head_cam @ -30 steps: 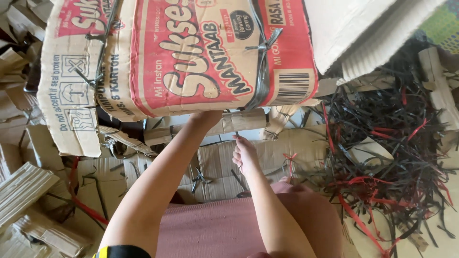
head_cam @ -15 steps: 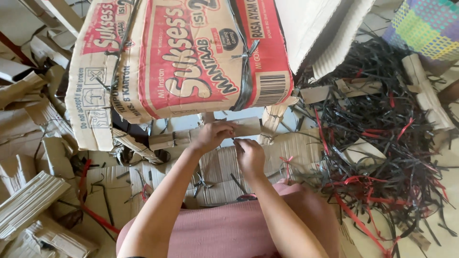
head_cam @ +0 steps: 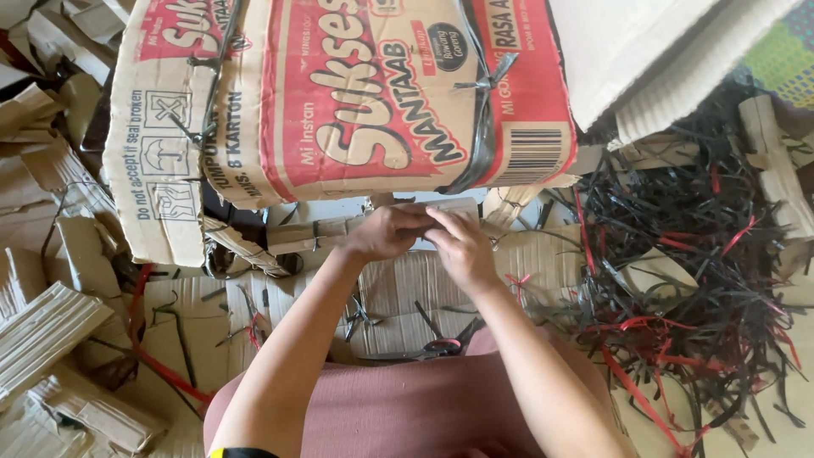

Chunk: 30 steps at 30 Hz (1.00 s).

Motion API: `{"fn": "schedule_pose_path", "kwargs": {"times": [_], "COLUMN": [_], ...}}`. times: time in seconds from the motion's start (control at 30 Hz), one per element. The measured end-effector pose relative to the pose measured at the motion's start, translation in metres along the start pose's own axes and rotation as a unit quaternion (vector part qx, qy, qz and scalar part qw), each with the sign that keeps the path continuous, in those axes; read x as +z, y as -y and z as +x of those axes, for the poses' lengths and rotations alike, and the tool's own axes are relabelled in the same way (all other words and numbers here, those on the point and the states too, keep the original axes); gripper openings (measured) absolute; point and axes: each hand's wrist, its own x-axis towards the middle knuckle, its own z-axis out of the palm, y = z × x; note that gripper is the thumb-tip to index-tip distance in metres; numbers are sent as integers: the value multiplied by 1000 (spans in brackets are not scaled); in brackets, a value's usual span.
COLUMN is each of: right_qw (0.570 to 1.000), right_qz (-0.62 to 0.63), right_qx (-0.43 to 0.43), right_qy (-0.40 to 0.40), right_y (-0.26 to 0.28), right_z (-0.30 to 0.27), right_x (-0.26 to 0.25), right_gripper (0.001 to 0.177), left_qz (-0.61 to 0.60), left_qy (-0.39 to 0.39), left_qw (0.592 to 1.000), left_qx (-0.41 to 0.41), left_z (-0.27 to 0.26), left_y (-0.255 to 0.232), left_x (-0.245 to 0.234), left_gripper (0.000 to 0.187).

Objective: The person is attaching cardboard pieces to a wooden frame by cutting strips and tying them to create padding or a structure.

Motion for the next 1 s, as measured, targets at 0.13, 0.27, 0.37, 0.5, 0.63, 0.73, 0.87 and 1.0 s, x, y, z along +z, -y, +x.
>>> {"fn": "schedule_pose_path", "kwargs": {"times": [0.13,0.27,0.37,0.5,0.63,0.73,0.87,1.0], "right_qw": [1000,997,975,946,913,889,898,892], "right_qz": [-15,61,160,187,206,204,187,218], "right_qx": [-18,47,153,256,331,389,394,394], "right_qy": [2,8,-7,-67,-118,-132,-63,-24], "right_y": [-1,8,16,20,13,16,24,21], "right_z": [-6,-8,1,5,-2,1,8,2], "right_x": [3,7,8,17,29,27,24,29], "right_gripper": [14,11,15,20,22,25,7,12], "left_qz": [27,44,76,100,18,19,48,44], "left_qy": [-22,-4,-5,17,-10,-13,-41,-86], "left_qw": [999,999,997,992,996,997,996,995], "left_qx": [7,10,-20,-76,-90,-80,-62,-37], "left_z": [-10,-11,-22,-21,-26,-32,-31,-34], "left_y": [34,33,59,44,62,86,68,72], "left_x": [3,5,7,9,18,28,25,24], "left_gripper": [33,24,21,40,66,89,67,66]}}
